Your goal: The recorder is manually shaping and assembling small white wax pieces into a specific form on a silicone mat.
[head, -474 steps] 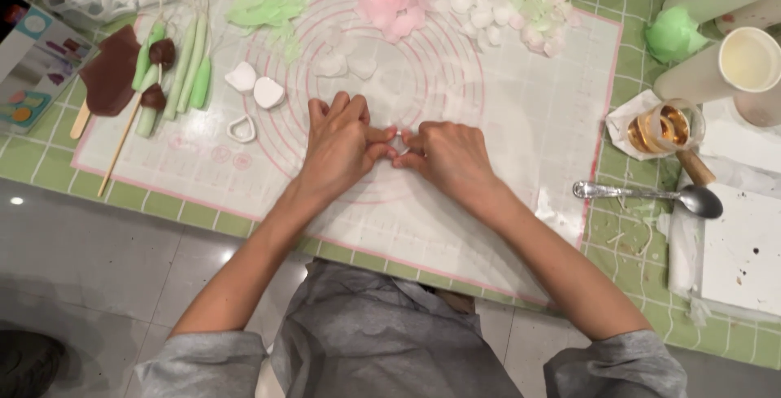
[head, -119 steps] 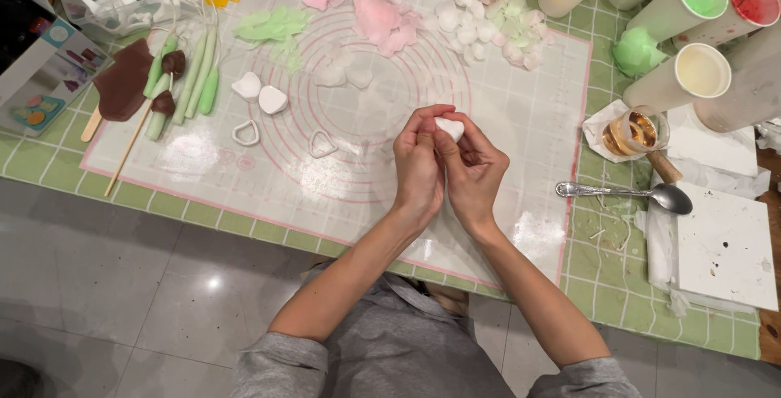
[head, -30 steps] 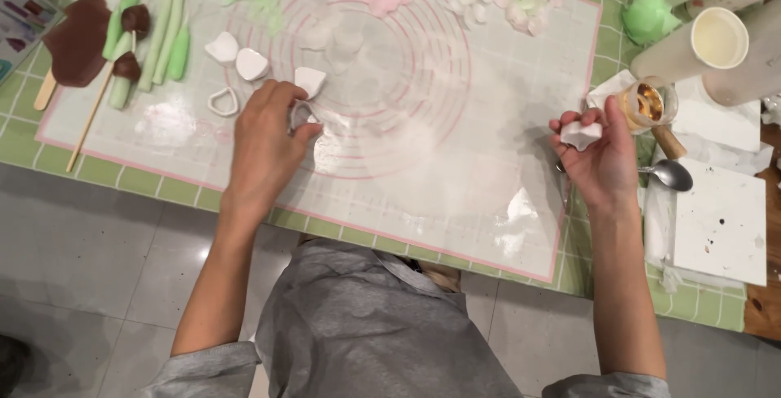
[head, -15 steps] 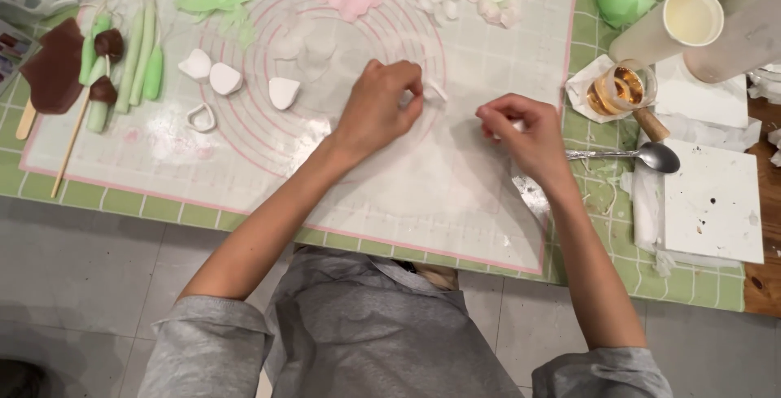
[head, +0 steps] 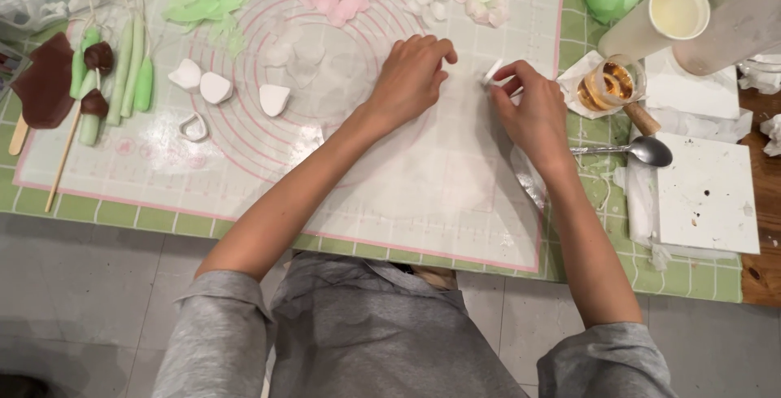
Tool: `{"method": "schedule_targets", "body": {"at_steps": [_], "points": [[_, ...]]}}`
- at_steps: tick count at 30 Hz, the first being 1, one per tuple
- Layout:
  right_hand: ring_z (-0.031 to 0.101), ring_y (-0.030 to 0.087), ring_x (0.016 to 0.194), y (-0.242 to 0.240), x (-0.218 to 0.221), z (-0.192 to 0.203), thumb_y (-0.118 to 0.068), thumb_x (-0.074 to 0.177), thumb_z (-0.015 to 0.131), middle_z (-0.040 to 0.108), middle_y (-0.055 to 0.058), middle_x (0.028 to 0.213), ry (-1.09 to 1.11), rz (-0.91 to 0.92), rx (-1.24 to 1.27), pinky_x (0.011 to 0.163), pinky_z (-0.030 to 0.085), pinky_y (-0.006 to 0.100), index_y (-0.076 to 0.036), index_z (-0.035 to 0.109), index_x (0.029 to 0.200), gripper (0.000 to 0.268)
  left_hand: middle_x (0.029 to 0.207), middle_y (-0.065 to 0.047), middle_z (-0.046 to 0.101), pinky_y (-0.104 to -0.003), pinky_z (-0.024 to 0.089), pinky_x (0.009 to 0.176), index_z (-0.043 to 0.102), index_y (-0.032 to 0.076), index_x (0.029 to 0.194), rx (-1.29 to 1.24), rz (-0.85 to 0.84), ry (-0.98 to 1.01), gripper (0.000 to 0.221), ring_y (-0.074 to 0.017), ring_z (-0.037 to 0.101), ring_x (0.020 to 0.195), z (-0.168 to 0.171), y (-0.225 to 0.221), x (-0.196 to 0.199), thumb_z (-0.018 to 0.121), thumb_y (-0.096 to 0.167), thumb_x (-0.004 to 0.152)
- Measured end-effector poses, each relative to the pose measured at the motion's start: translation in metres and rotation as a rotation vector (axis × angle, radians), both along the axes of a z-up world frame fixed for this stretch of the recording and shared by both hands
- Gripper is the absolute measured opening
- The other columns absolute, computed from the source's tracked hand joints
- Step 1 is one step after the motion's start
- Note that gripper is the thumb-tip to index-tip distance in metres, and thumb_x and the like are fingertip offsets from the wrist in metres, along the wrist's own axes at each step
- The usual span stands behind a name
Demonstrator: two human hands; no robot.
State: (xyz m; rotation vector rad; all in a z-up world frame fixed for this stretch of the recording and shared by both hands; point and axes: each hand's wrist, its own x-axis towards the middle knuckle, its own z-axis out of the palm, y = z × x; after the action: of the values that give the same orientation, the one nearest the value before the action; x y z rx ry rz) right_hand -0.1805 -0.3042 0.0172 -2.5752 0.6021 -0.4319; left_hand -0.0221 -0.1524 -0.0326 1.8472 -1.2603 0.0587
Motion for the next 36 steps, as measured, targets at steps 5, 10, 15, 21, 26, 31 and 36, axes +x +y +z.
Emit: {"method": "schedule_targets", "body": {"at_steps": [5, 10, 15, 21, 26, 31, 36], "points": [[0.069, 0.032, 0.07, -0.013, -0.001, -0.003, -0.014, 0.094, 0.066, 0.075, 0.01, 0.088, 0.024, 0.011, 0.002, 0.071, 0.053, 0.043, -0.013, 0.074, 0.121, 0.028, 0.097, -0.013, 0.068, -0.046, 0.047, 0.088, 0.07, 0.006, 0.106, 0.012, -0.025, -0.004, 0.026, -0.0334, 0.063, 0.102, -0.007, -0.045, 0.014, 0.066, -0.004, 0.083], [0.069, 0.032, 0.07, -0.015, -0.001, -0.005, -0.015, 0.093, 0.064, 0.074, 0.013, 0.085, 0.078, 0.006, 0.038, 0.072, 0.054, 0.043, -0.016, 0.077, 0.12, 0.03, 0.105, -0.016, 0.067, -0.047, 0.046, 0.085, 0.072, 0.005, 0.113, 0.075, -0.05, -0.024, 0.04, -0.0354, 0.063, 0.103, -0.007, -0.077, 0.022, 0.064, -0.007, 0.076], [0.069, 0.028, 0.071, -0.028, -0.002, -0.022, -0.02, 0.096, 0.067, 0.073, 0.015, 0.083, 0.004, 0.025, 0.067, 0.072, 0.054, 0.039, -0.013, 0.079, 0.113, 0.022, 0.108, -0.019, 0.066, -0.047, 0.049, 0.087, 0.073, 0.0, 0.105, 0.174, -0.006, -0.023, 0.026, -0.0364, 0.062, 0.105, -0.013, -0.084, 0.024, 0.075, 0.008, 0.081], [0.067, 0.022, 0.064, -0.026, -0.001, -0.018, -0.02, 0.095, 0.069, 0.073, 0.01, 0.08, -0.017, 0.036, 0.073, 0.066, 0.052, 0.036, -0.01, 0.079, 0.111, 0.022, 0.092, -0.016, 0.072, -0.044, 0.054, 0.082, 0.075, 0.001, 0.077, 0.072, 0.055, -0.041, 0.002, -0.0336, 0.069, 0.093, -0.033, -0.103, 0.03, 0.073, 0.003, 0.077], [0.064, 0.008, 0.061, -0.024, -0.003, -0.009, -0.018, 0.098, 0.067, 0.07, 0.003, 0.077, -0.109, -0.006, 0.401, 0.055, 0.05, 0.026, -0.007, 0.076, 0.117, 0.024, 0.078, -0.013, 0.073, -0.042, 0.054, 0.07, 0.075, 0.004, 0.078, 0.093, -0.203, 0.076, 0.005, -0.0293, 0.072, 0.078, 0.0, -0.079, 0.05, 0.072, 0.001, 0.076], [0.063, 0.006, 0.062, -0.024, 0.006, -0.018, -0.016, 0.098, 0.066, 0.068, 0.001, 0.078, -0.136, 0.047, 0.5, 0.053, 0.049, 0.022, -0.005, 0.075, 0.118, 0.024, 0.076, -0.012, 0.071, -0.041, 0.054, 0.068, 0.075, 0.007, 0.081, 0.314, -0.397, 0.107, 0.012, -0.027, 0.071, 0.076, 0.012, -0.066, 0.049, 0.07, -0.001, 0.075], [0.064, 0.005, 0.063, -0.017, 0.008, -0.019, -0.016, 0.098, 0.069, 0.071, 0.002, 0.079, -0.088, 0.086, 0.506, 0.057, 0.052, 0.022, -0.004, 0.076, 0.115, 0.022, 0.087, -0.014, 0.066, -0.041, 0.053, 0.073, 0.082, 0.011, 0.078, 0.288, -0.475, -0.037, 0.02, -0.0292, 0.066, 0.089, -0.004, -0.068, 0.048, 0.072, -0.002, 0.067]]}}
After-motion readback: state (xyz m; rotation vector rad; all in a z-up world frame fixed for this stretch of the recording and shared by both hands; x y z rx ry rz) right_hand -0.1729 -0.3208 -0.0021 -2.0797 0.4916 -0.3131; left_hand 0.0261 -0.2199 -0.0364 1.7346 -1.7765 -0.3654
